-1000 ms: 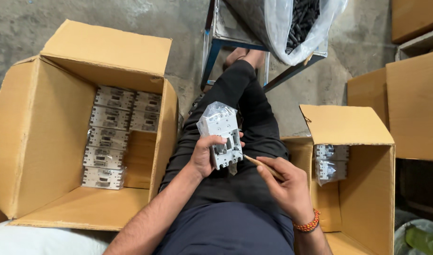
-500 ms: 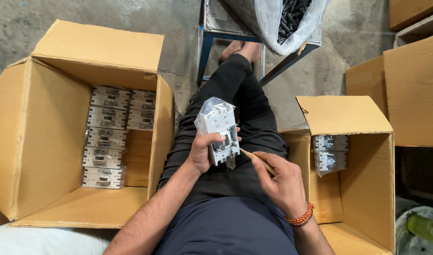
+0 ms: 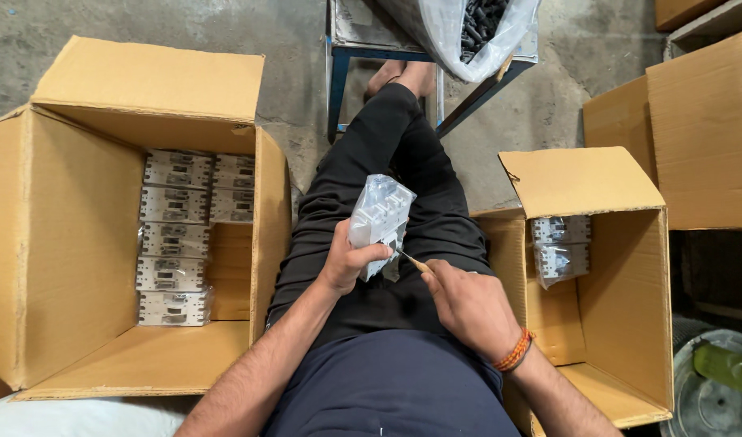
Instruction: The person sits on a stool and repeatedly takes white plastic electrical components from a cardboard box, removes them from plastic bags, and uses a wooden stick to scrape or clean the parts. The cleaned components are then placed into a second cardboard box.
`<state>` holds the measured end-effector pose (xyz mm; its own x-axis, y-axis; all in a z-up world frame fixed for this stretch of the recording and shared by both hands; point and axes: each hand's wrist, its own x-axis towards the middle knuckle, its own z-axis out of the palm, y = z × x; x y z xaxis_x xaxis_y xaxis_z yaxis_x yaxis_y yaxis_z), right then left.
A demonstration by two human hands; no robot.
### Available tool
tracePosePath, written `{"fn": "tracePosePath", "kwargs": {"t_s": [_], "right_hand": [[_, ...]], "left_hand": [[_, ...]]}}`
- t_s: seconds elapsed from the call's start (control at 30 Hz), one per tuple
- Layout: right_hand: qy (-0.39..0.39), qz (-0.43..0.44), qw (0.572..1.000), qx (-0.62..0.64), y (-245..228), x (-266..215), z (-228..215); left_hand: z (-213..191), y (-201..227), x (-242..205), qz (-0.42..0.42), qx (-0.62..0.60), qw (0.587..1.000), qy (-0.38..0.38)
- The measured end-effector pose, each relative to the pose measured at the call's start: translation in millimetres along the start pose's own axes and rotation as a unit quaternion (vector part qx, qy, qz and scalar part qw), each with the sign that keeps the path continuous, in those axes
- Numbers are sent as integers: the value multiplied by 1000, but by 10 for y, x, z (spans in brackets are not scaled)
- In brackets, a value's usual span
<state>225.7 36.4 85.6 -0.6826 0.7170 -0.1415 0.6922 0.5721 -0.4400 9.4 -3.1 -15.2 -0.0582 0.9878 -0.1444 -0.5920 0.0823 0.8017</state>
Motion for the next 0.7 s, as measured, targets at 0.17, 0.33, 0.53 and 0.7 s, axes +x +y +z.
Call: {"fn": "tracePosePath", "kwargs": {"t_s": [0.17,0.33,0.53,0.7], "right_hand": [[-151,231,771,574,319,-37,307],[-239,354,383,819,423,-141,306],[-216,345,673,617,323,-136,47],[-19,179,879,442,381,263,-262]], "left_hand": [[-64,-112,-17,21,65,998,-11],[-74,-171,-24,18,74,997,-19],[20,-32,10,-20,-3,1000,-2],[89,165,78,-34,-112,992,41]]}}
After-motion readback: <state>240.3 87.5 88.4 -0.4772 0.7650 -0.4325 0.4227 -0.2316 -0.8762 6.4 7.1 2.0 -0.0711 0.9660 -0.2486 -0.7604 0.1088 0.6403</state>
